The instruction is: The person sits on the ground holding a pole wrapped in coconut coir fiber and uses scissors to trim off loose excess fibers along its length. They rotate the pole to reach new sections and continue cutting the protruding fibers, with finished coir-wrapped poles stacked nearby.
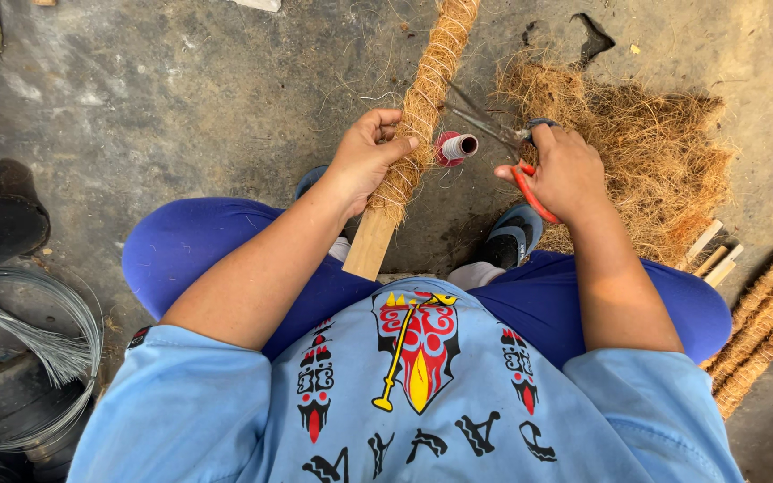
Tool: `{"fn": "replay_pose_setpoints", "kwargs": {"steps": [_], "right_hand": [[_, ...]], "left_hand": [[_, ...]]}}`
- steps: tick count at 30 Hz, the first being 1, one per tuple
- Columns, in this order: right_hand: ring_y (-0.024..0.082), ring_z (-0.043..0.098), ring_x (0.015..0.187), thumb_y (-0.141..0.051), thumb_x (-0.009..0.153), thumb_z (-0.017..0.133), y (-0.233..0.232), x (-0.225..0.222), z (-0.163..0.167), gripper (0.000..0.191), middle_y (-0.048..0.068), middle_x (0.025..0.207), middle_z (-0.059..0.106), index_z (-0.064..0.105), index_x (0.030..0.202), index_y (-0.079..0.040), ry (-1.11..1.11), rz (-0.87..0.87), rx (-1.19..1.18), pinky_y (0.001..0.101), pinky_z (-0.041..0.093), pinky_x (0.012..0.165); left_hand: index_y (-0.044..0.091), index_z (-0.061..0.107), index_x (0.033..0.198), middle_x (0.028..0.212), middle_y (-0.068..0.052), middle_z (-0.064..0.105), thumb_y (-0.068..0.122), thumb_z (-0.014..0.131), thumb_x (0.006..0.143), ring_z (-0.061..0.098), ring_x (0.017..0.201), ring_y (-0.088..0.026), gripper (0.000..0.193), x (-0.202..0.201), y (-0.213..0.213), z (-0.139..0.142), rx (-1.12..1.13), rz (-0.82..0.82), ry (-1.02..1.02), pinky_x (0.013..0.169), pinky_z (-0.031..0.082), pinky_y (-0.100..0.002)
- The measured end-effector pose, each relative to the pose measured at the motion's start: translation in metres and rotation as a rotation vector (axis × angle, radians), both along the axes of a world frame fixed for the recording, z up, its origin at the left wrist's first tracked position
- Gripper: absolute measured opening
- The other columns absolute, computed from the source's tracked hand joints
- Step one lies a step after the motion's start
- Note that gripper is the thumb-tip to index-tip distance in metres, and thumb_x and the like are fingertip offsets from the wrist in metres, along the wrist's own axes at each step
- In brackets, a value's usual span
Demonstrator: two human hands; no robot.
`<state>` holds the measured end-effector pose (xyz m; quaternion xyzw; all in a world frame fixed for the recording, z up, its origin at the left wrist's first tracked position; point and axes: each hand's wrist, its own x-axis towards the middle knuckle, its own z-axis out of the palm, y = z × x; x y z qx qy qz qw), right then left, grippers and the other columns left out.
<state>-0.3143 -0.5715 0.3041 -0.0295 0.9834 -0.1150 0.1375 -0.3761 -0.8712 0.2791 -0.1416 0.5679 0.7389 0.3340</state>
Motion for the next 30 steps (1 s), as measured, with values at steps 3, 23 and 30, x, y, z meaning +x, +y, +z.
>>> {"fn": "replay_pose_setpoints", "kwargs": {"steps": [3,23,30], "right_hand": [[0.041,0.062,0.106,-0.075,0.082,0.071,-0.009,0.0,-0.006,0.078,0.018,0.111,0.068,0.062,0.11,-0.003,0.023,0.012,0.046,0.0526,0.049,0.085],[0.039,0.069,0.067,-0.083,0.081,0.07,-0.02,-0.002,-0.013,0.075,0.015,0.064,0.064,0.06,0.082,-0.008,0.022,-0.084,0.006,0.0495,0.053,0.06],[0.039,0.067,0.095,-0.075,0.083,0.071,0.004,0.0,-0.006,0.074,0.016,0.098,0.07,0.063,0.102,-0.004,0.067,0.006,0.025,0.0507,0.053,0.076]], "left_hand": [[-0.004,0.053,0.135,0.113,-0.011,0.066,0.002,0.074,0.088,0.07,0.094,-0.016,0.052,0.004,0.001,-0.003,-0.047,-0.03,0.115,0.077,0.062,-0.029],[-0.001,0.057,0.122,0.104,-0.008,0.068,0.007,0.081,0.085,0.07,0.089,-0.011,0.045,0.01,0.006,0.013,-0.392,-0.219,0.461,0.075,0.059,-0.028],[-0.001,0.055,0.128,0.107,-0.006,0.061,0.005,0.079,0.086,0.064,0.083,-0.009,0.048,0.01,0.01,-0.006,-0.212,-0.097,0.295,0.071,0.058,-0.026]]}}
